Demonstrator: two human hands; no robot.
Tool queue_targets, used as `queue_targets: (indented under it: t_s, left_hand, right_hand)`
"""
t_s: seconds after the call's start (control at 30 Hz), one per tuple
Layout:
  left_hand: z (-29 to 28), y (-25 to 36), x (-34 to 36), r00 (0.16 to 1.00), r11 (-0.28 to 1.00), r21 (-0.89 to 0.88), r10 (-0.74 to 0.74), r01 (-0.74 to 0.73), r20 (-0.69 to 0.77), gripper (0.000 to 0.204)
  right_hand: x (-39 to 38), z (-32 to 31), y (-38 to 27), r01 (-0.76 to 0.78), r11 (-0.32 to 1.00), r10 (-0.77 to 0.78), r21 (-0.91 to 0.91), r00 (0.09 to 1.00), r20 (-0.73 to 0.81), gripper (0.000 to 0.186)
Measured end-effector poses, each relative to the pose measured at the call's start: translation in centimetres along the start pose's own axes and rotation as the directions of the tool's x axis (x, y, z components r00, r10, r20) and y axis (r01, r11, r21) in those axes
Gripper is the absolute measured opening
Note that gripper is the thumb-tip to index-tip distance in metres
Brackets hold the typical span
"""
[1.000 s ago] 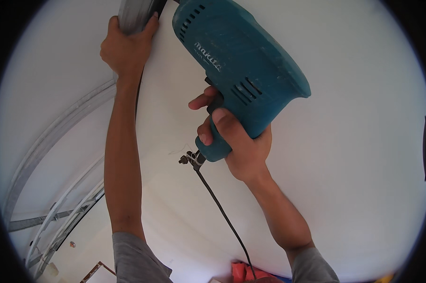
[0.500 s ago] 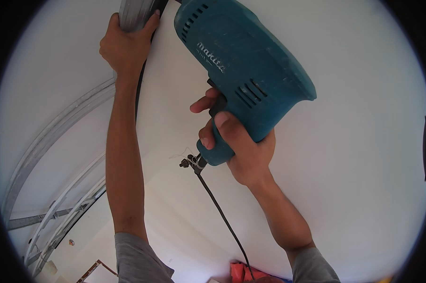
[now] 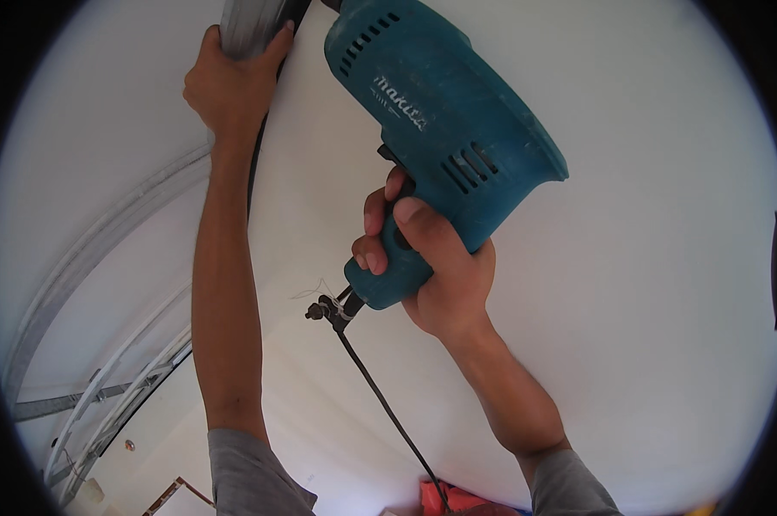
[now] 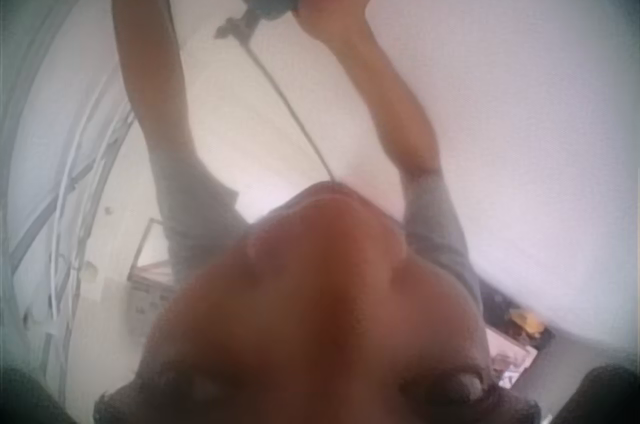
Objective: The person uses a staple gun to fasten a metal trim piece along the ceiling edge, then switches to a corded drill to drive screws into the same trim. The person repeats this sequence along the ceiling perimeter while other workers are visible in the background.
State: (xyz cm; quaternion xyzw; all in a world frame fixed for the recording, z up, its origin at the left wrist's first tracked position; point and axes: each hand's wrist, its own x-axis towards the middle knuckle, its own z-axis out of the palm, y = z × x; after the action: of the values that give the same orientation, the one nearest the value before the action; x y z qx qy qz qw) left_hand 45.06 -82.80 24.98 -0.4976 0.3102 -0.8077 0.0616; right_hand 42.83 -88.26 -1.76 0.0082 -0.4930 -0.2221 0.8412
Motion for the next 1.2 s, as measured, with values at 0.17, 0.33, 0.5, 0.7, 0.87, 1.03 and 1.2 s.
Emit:
queue_targets:
  t_s: [0.17,0.33,0.5,0.7,0.87,1.03,1.2]
  left_hand:
    - [0.01,0.04,0.00,1.000,1.000,0.015,0.025,-0.025,-0.006,0.073]
    - [0.14,-0.07,-0.14,0.999,0.999,0.009,0.034,-0.034,-0.037,0.073]
    - [0.32,-0.28,-0.28,1.000,1.000,-0.027,-0.013,0.014,0.021,0.077]
    - [0.39,-0.55,-0.20,0.999,0.999,0.029,0.031,-0.030,-0.016,0.073]
    - [0.33,-0.70,-0.10,0.999,0.998,0.050,0.044,-0.044,-0.008,0.073]
    - [0.26,-0.52,-0.16,1.000,0.999,0.028,0.023,-0.023,-0.008,0.074]
    - [0.22,-0.19,-0.18,1.000,0.998,0.062,-0.007,0.007,0.000,0.076]
  right_hand:
    - [0.04,0.00,-0.01,0.023,0.999,-0.024,-0.036,1.000,-0.011,0.016]
    - [0.23,0.03,0.08,0.041,0.996,-0.045,-0.083,0.998,-0.041,0.017]
    - [0.38,-0.14,-0.03,0.022,0.994,-0.024,-0.106,0.999,-0.023,0.018]
    - [0.23,-0.02,-0.25,0.018,0.993,-0.023,-0.113,0.999,-0.039,0.020]
    - [0.37,0.04,0.00,0.021,0.994,-0.024,-0.109,0.999,-0.024,0.021]
    - [0.32,-0.17,0.48,0.038,0.992,-0.041,-0.120,0.999,-0.021,0.019]
    - [0.22,-0.46,0.30,0.033,0.984,-0.032,-0.174,0.999,0.008,0.024]
